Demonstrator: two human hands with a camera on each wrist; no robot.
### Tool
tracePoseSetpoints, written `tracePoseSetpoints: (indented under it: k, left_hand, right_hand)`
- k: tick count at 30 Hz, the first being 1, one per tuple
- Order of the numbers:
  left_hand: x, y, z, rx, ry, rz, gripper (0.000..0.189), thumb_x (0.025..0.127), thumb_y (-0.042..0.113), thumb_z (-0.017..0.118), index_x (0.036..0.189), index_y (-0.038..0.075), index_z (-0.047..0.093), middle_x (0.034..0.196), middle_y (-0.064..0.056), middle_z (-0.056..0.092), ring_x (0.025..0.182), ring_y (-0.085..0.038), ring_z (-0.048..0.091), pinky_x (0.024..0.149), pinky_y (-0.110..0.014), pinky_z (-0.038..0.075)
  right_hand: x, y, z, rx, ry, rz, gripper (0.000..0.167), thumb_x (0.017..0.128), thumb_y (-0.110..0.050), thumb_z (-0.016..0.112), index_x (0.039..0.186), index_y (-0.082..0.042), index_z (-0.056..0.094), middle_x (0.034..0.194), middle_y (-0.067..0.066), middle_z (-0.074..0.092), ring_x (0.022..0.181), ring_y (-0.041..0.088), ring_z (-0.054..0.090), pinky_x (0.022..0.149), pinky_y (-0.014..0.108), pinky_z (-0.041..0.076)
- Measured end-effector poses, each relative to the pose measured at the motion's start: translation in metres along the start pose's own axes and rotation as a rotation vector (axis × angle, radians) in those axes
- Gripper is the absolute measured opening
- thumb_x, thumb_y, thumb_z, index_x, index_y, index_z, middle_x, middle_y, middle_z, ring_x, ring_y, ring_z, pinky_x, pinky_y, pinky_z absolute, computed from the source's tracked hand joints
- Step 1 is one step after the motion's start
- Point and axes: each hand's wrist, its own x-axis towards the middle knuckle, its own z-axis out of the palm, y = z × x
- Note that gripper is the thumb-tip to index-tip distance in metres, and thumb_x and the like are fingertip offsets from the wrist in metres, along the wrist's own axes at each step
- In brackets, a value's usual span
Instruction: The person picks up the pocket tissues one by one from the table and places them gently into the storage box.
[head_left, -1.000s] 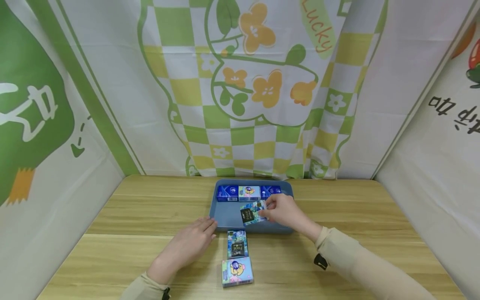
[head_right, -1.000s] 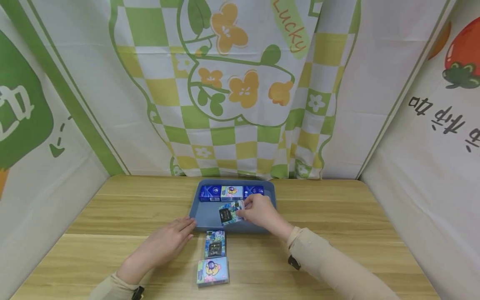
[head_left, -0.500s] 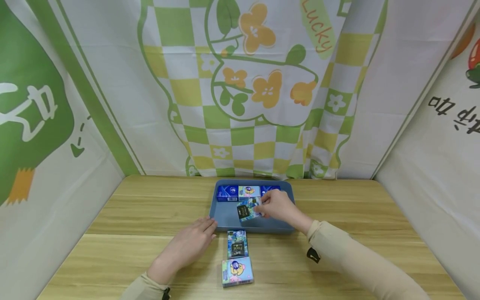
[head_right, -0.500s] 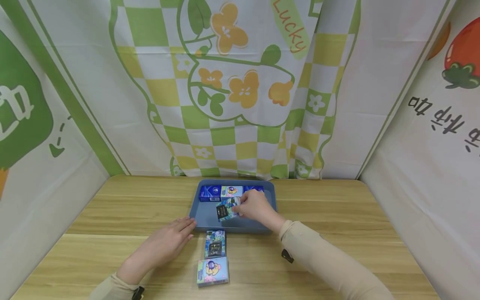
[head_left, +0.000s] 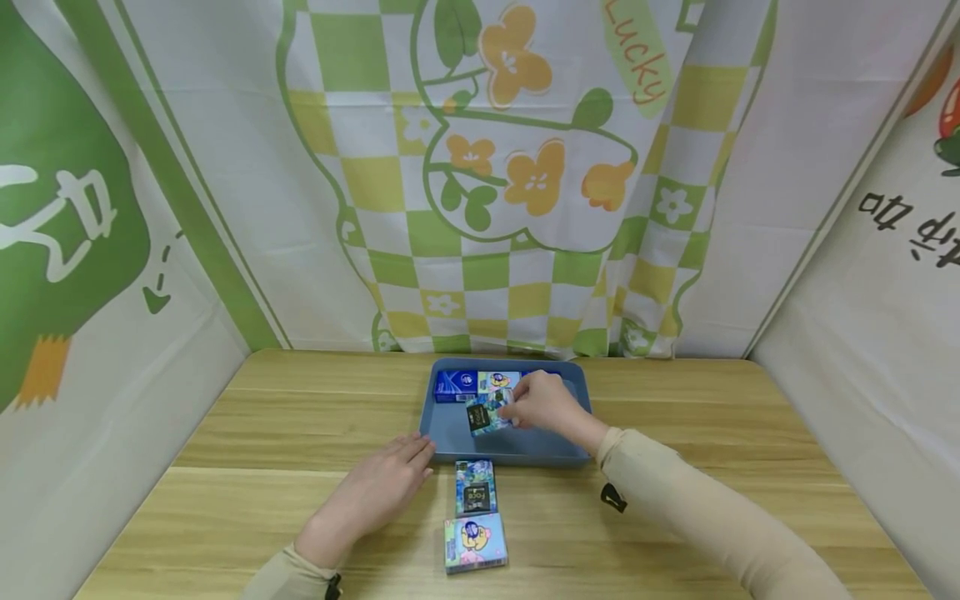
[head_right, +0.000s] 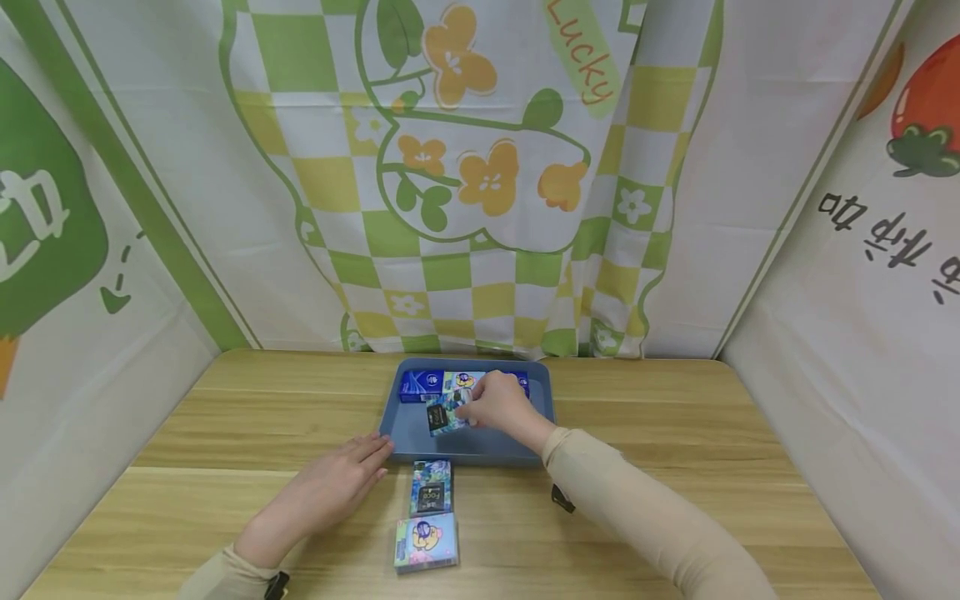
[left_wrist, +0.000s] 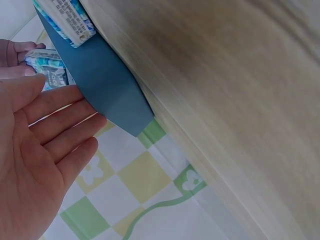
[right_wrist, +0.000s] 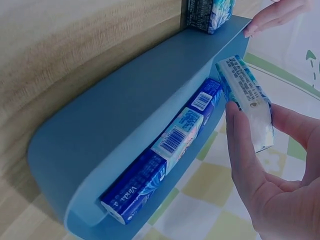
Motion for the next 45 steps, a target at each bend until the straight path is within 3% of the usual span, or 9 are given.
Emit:
tracePoseSetpoints:
  k: [5, 11, 16, 20, 24, 29, 34, 38, 45]
  left_hand:
    - [0.000, 0.000, 0.000, -0.004, -0.004, -0.002, 0.039, 0.095, 0.023, 0.055, 0.124, -0.002, 0.059, 0.128, -0.020, 0.059, 0.121, -0.034, 0.055, 0.105, -0.046, 0.045]
    - [0.001, 0.000, 0.000, 0.000, -0.003, 0.000, 0.038, 0.095, 0.023, 0.055, 0.124, -0.003, 0.059, 0.128, -0.020, 0.059, 0.121, -0.034, 0.055, 0.105, -0.046, 0.045]
    - [0.001, 0.000, -0.001, -0.005, 0.000, 0.000, 0.038, 0.095, 0.022, 0.056, 0.124, -0.003, 0.059, 0.128, -0.020, 0.059, 0.120, -0.034, 0.055, 0.104, -0.046, 0.045]
    - [0.000, 0.000, -0.001, -0.002, 0.004, 0.003, 0.038, 0.095, 0.023, 0.056, 0.124, -0.003, 0.059, 0.128, -0.020, 0.059, 0.120, -0.034, 0.056, 0.104, -0.045, 0.046]
    - [0.000, 0.000, -0.002, 0.002, 0.005, 0.005, 0.038, 0.095, 0.023, 0.056, 0.123, -0.002, 0.059, 0.127, -0.019, 0.060, 0.120, -0.033, 0.056, 0.104, -0.045, 0.046]
    - [0.001, 0.000, -0.001, -0.003, -0.001, 0.002, 0.038, 0.095, 0.023, 0.056, 0.124, -0.002, 0.059, 0.128, -0.019, 0.059, 0.120, -0.034, 0.056, 0.104, -0.045, 0.046]
    - [0.000, 0.000, -0.001, -0.004, -0.003, 0.001, 0.039, 0.095, 0.023, 0.056, 0.125, -0.002, 0.058, 0.129, -0.019, 0.059, 0.120, -0.033, 0.056, 0.104, -0.045, 0.046]
    - [0.000, 0.000, -0.003, -0.010, 0.002, -0.002, 0.039, 0.095, 0.023, 0.057, 0.125, -0.002, 0.058, 0.128, -0.019, 0.059, 0.120, -0.033, 0.056, 0.104, -0.046, 0.046]
    - [-0.001, 0.001, -0.005, -0.022, -0.004, -0.009, 0.039, 0.095, 0.023, 0.056, 0.125, -0.003, 0.058, 0.128, -0.020, 0.059, 0.120, -0.034, 0.056, 0.104, -0.046, 0.046]
  right_hand:
    - [0.004, -0.005, 0.001, -0.043, -0.011, -0.013, 0.025, 0.079, -0.028, 0.076, 0.065, -0.010, 0.067, 0.067, 0.014, 0.070, 0.065, 0.027, 0.070, 0.051, 0.026, 0.053]
    - [0.012, -0.006, 0.004, -0.033, -0.009, 0.005, 0.028, 0.078, -0.027, 0.077, 0.060, -0.011, 0.062, 0.064, 0.013, 0.069, 0.065, 0.027, 0.070, 0.053, 0.026, 0.053]
    - [0.022, -0.004, 0.011, -0.046, -0.011, 0.011, 0.046, 0.077, -0.028, 0.077, 0.048, -0.016, 0.044, 0.056, 0.011, 0.066, 0.064, 0.028, 0.070, 0.045, 0.022, 0.042]
    - [0.027, -0.006, 0.014, -0.057, -0.014, 0.010, 0.050, 0.077, -0.026, 0.078, 0.044, -0.016, 0.041, 0.046, 0.007, 0.058, 0.064, 0.029, 0.070, 0.041, 0.020, 0.033]
    - [0.029, -0.009, 0.016, -0.055, -0.015, 0.022, 0.051, 0.077, -0.025, 0.078, 0.043, -0.016, 0.042, 0.040, 0.001, 0.049, 0.064, 0.030, 0.070, 0.042, 0.023, 0.042]
    - [0.031, -0.011, 0.018, -0.041, -0.012, 0.038, 0.052, 0.076, -0.024, 0.079, 0.042, -0.016, 0.041, 0.040, 0.002, 0.048, 0.065, 0.029, 0.070, 0.057, 0.032, 0.057]
    - [0.035, -0.011, 0.020, -0.018, -0.011, 0.048, 0.052, 0.075, -0.021, 0.079, 0.042, -0.016, 0.041, 0.044, 0.009, 0.054, 0.066, 0.028, 0.071, 0.061, 0.033, 0.059]
    - [0.039, -0.013, 0.022, -0.010, -0.011, 0.061, 0.050, 0.075, -0.020, 0.079, 0.042, -0.016, 0.042, 0.057, 0.017, 0.065, 0.067, 0.028, 0.071, 0.066, 0.039, 0.061]
    - [0.040, -0.017, 0.023, -0.030, -0.011, 0.083, 0.042, 0.076, -0.022, 0.079, 0.046, -0.011, 0.051, 0.066, 0.018, 0.069, 0.069, 0.029, 0.071, 0.070, 0.041, 0.061]
